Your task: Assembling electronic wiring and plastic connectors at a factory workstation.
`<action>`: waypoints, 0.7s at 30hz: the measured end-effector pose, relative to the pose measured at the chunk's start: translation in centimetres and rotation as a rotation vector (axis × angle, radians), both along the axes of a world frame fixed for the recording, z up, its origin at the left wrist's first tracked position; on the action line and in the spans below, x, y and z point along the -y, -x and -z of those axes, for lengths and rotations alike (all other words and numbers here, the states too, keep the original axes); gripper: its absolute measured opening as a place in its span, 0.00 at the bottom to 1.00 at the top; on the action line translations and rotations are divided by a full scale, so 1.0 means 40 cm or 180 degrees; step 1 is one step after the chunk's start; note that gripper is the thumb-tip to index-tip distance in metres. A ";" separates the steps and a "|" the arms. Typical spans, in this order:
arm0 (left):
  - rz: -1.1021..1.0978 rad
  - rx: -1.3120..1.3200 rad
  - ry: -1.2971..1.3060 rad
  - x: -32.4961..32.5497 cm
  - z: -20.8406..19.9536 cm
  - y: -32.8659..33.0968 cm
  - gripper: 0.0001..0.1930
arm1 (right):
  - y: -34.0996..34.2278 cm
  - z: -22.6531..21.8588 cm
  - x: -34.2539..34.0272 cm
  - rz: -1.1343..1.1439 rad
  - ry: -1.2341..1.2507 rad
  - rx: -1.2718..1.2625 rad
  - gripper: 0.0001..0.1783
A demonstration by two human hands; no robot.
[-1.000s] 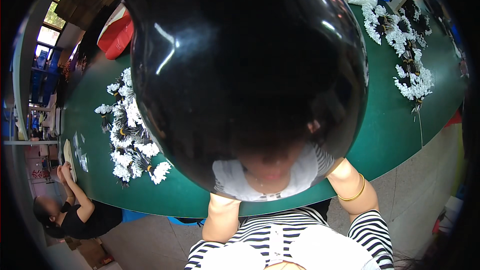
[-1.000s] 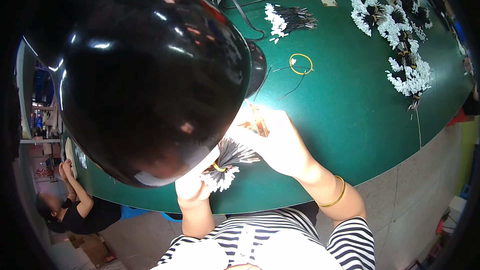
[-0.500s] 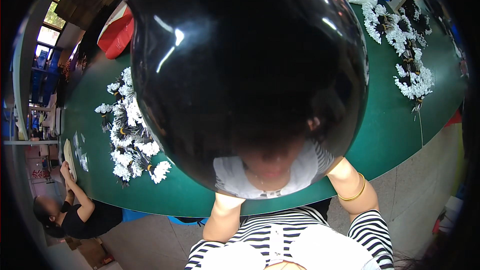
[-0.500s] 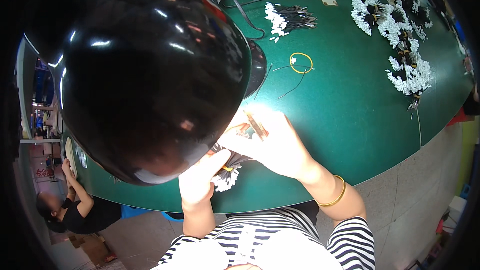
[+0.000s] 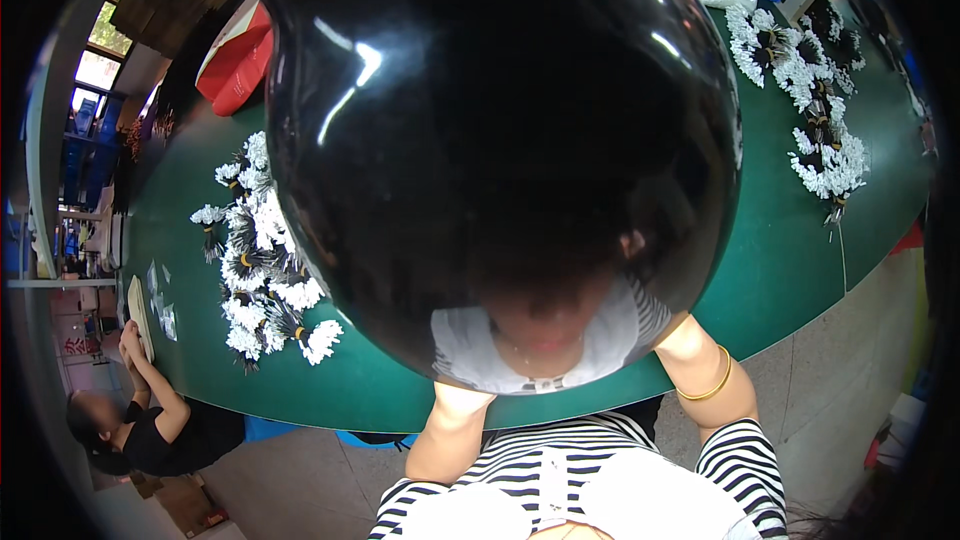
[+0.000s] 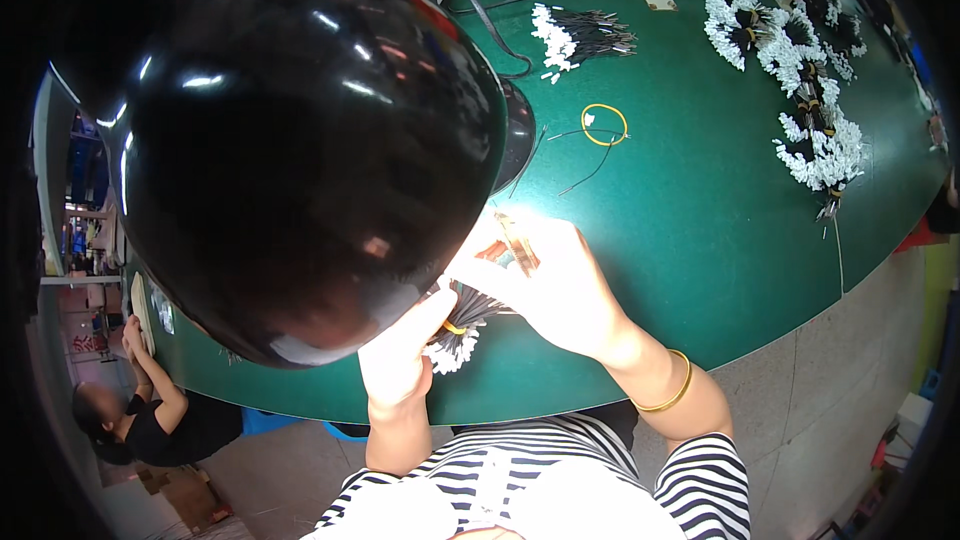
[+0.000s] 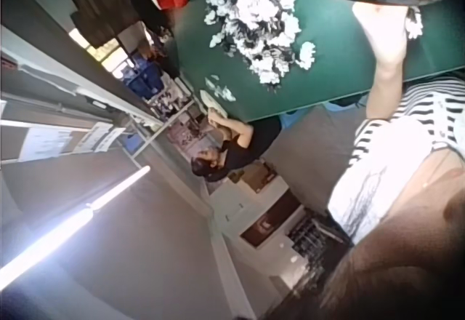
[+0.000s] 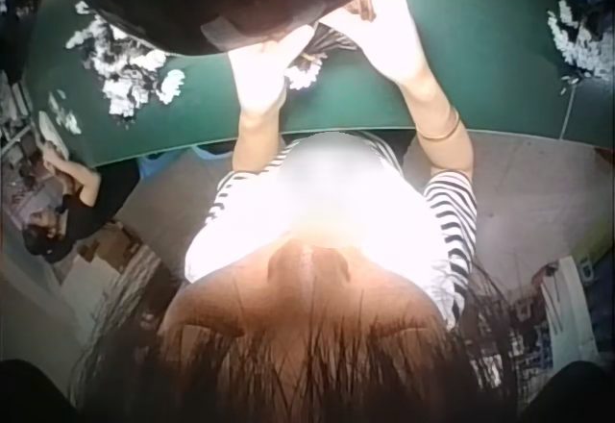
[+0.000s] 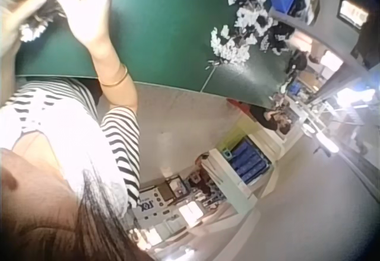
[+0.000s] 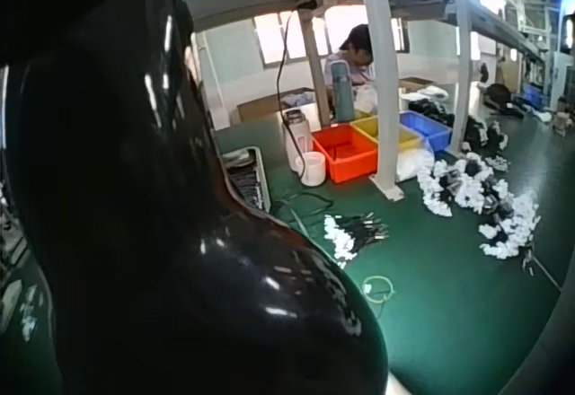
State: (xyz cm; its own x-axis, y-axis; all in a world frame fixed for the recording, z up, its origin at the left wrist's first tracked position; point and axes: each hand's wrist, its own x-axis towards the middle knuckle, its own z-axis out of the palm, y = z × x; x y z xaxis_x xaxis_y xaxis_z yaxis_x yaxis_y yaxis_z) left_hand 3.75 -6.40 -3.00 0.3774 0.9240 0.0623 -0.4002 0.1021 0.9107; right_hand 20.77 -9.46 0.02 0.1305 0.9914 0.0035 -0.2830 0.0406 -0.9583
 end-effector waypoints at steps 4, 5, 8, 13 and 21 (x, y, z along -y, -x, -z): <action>-0.0077 0.0178 0.0743 -0.009 0.002 0.000 0.13 | 0.002 -0.006 -0.001 0.0034 0.0001 0.0145 0.07; -0.0081 0.0197 0.1003 -0.011 0.000 -0.001 0.14 | 0.002 -0.006 -0.002 0.0046 0.0012 0.0128 0.08; -0.0040 0.0071 0.1216 -0.007 -0.020 -0.013 0.15 | 0.011 0.029 -0.005 0.0085 -0.0024 -0.0062 0.08; 0.0139 -0.0892 -0.0210 -0.015 0.011 0.005 0.19 | 0.006 0.016 0.000 0.0140 -0.0060 -0.0168 0.08; 0.0091 -0.0333 0.0123 -0.007 -0.026 -0.022 0.17 | 0.000 -0.011 0.006 0.0237 -0.0008 0.0198 0.09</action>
